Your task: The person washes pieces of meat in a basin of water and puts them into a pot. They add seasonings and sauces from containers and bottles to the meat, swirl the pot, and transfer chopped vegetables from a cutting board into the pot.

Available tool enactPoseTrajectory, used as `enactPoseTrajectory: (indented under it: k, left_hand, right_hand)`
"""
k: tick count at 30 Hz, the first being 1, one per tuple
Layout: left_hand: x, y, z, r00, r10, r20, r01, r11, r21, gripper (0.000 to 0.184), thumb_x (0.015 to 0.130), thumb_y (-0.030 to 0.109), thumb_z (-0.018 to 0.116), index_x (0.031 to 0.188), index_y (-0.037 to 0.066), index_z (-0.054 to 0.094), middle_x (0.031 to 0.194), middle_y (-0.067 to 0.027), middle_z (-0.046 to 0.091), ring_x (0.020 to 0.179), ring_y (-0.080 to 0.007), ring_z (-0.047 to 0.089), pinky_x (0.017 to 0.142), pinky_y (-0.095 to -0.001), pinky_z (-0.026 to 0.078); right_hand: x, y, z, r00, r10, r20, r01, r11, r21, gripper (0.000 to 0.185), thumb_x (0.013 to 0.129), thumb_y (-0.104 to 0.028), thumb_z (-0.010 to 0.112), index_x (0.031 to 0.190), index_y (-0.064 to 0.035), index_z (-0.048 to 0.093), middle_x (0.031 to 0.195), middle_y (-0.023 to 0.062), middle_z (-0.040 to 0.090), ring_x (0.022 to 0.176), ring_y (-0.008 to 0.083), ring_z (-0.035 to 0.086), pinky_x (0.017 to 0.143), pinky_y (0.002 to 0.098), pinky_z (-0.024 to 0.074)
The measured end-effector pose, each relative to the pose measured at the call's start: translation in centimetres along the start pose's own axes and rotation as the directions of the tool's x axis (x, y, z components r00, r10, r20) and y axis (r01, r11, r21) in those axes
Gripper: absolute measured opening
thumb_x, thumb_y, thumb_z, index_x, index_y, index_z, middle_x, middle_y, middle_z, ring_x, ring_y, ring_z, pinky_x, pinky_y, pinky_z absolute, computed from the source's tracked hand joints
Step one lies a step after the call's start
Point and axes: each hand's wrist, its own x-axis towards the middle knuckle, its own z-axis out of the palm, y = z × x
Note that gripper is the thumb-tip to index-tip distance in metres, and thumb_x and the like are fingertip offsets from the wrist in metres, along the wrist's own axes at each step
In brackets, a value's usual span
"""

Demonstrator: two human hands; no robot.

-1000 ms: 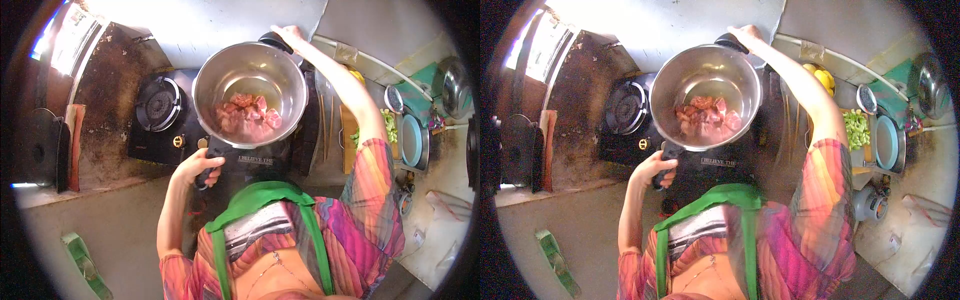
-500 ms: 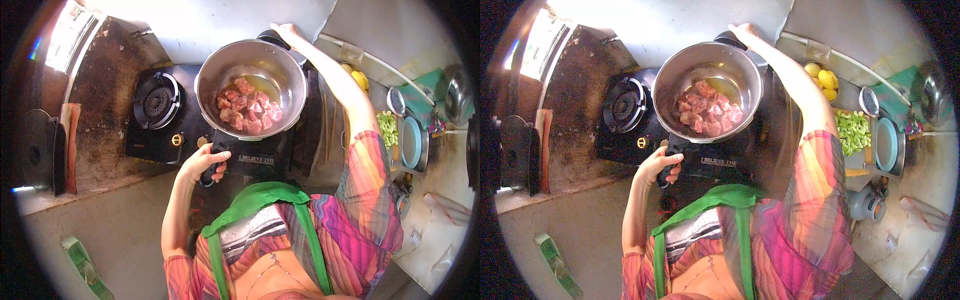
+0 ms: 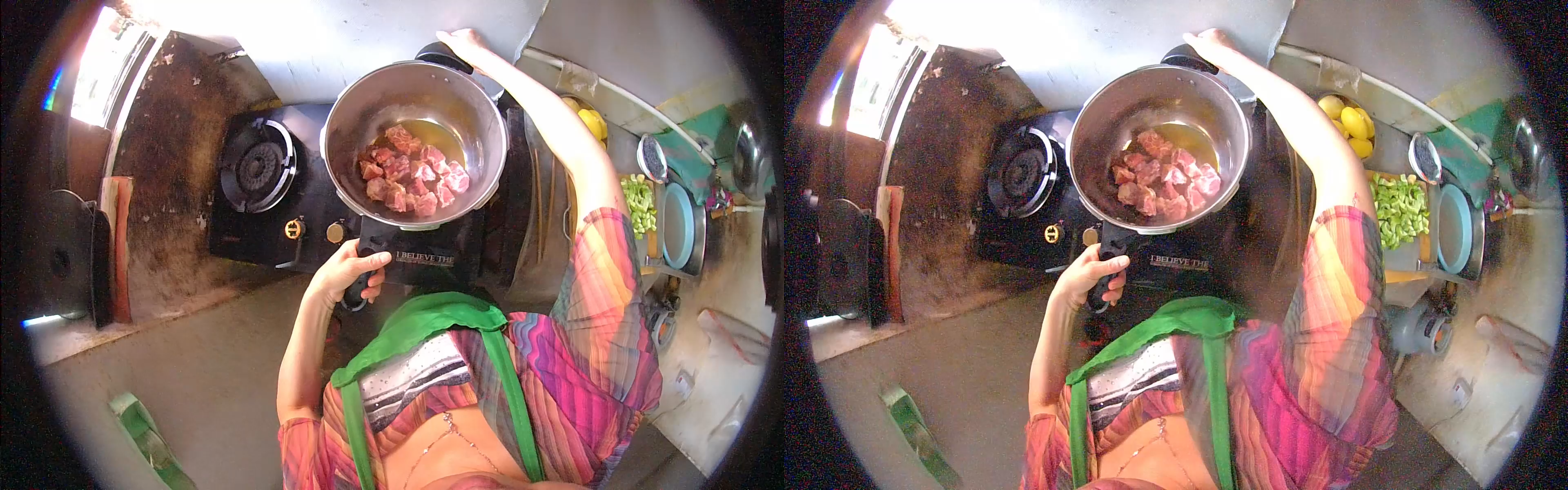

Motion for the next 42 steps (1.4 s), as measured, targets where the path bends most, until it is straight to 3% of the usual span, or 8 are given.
enactPoseTrajectory:
  k: [9,11,15,22,30,33,38,42]
  left_hand:
    - [0.2,-0.4,-0.5,0.999,0.04,0.008,-0.04,0.995,0.095,0.022,0.085,0.019,0.063,0.084,0.004,0.046,0.057,-0.006,0.051,0.041,-0.0163,0.049,0.041,-0.03,0.041]
    - [0.2,-0.4,-0.5,0.999,0.044,0.027,-0.047,0.995,0.086,0.02,0.086,0.018,0.061,0.083,0.005,0.046,0.057,-0.0064,0.05,0.042,-0.0169,0.049,0.041,-0.0306,0.041]
    - [0.1,-0.4,-0.1,0.999,0.027,0.017,-0.028,0.997,0.078,0.017,0.087,0.017,0.058,0.082,0.007,0.045,0.057,-0.0055,0.048,0.041,-0.0164,0.046,0.04,-0.0305,0.038]
    - [-0.3,-0.8,1.3,0.992,0.074,-0.106,-0.062,0.991,0.116,0.015,0.086,0.015,0.059,0.081,0.008,0.046,0.056,-0.0031,0.045,0.04,-0.0138,0.041,0.037,-0.028,0.034]
    - [0.4,-2.1,0.9,0.961,0.227,-0.159,-0.163,0.927,0.337,0.018,0.086,0.016,0.057,0.098,0.002,0.052,0.064,-0.0059,0.052,0.053,-0.0191,0.052,0.053,-0.0316,0.045]
    - [-0.5,-2.4,-0.6,0.729,0.573,-0.375,-0.158,0.673,0.723,0.028,0.087,0.018,0.06,0.105,-0.001,0.054,0.088,-0.0021,0.057,0.082,-0.0115,0.049,0.08,-0.0251,0.037]
    - [-1.7,-6.6,7.4,0.13,0.86,-0.494,-0.263,0.51,0.819,0.029,0.088,0.024,0.059,0.104,0.0,0.055,0.085,-0.0087,0.061,0.068,-0.0135,0.056,0.06,-0.0242,0.047]
    - [4.8,-12.1,19.0,0.511,0.678,-0.529,-0.349,0.726,0.593,0.019,0.088,0.017,0.058,0.098,0.001,0.058,0.076,-0.0065,0.062,0.064,-0.0141,0.058,0.059,-0.0263,0.048]
  right_hand:
    - [-4.2,-2.7,-3.7,0.997,0.067,0.032,-0.059,0.978,-0.199,0.049,0.087,-0.047,0.049,0.092,-0.0008,0.063,0.073,0.0117,0.065,0.069,0.0205,0.062,0.068,0.0356,0.0485]
    - [-6.1,-1.6,-6.0,0.927,-0.362,-0.104,0.285,0.855,-0.433,0.04,0.089,-0.042,0.05,0.088,-0.0054,0.064,0.078,0.0114,0.065,0.075,0.0205,0.065,0.068,0.0371,0.0512]
    - [-14.8,0.4,-9.6,0.865,-0.416,-0.28,0.391,0.909,-0.144,0.025,0.088,-0.033,0.055,0.092,-0.0089,0.062,0.074,0.0059,0.065,0.056,0.014,0.062,0.055,0.0278,0.0502]
    - [-32.8,9.6,-11.0,0.888,0.002,-0.46,0.108,0.971,0.213,0.012,0.09,-0.011,0.052,0.095,-0.0034,0.06,0.074,0.0014,0.061,0.056,0.0062,0.056,0.05,0.0203,0.0452]
    - [-42.9,25.7,-13.7,0.671,0.118,-0.733,-0.2,0.979,-0.026,0.007,0.086,-0.01,0.058,0.09,-0.0059,0.062,0.065,0.0024,0.062,0.059,0.0078,0.059,0.052,0.0222,0.0447]
    - [-45.0,30.7,-19.5,0.622,0.162,-0.766,-0.254,0.967,-0.002,0.008,0.082,-0.014,0.061,0.089,-0.0103,0.061,0.07,0.007,0.062,0.063,0.0205,0.061,0.056,0.0314,0.0472]
    - [-48.0,37.4,-28.1,0.8,0.034,-0.598,-0.311,0.877,-0.367,0.022,0.072,-0.002,0.059,0.092,-0.0104,0.056,0.084,0.0049,0.061,0.083,0.0246,0.06,0.068,0.0366,0.048]
    - [-49.2,39.3,-30.2,0.96,-0.087,-0.266,-0.102,0.776,-0.623,0.029,0.064,0.008,0.057,0.085,-0.0101,0.05,0.09,0.0093,0.055,0.094,0.0289,0.052,0.08,0.0428,0.0402]
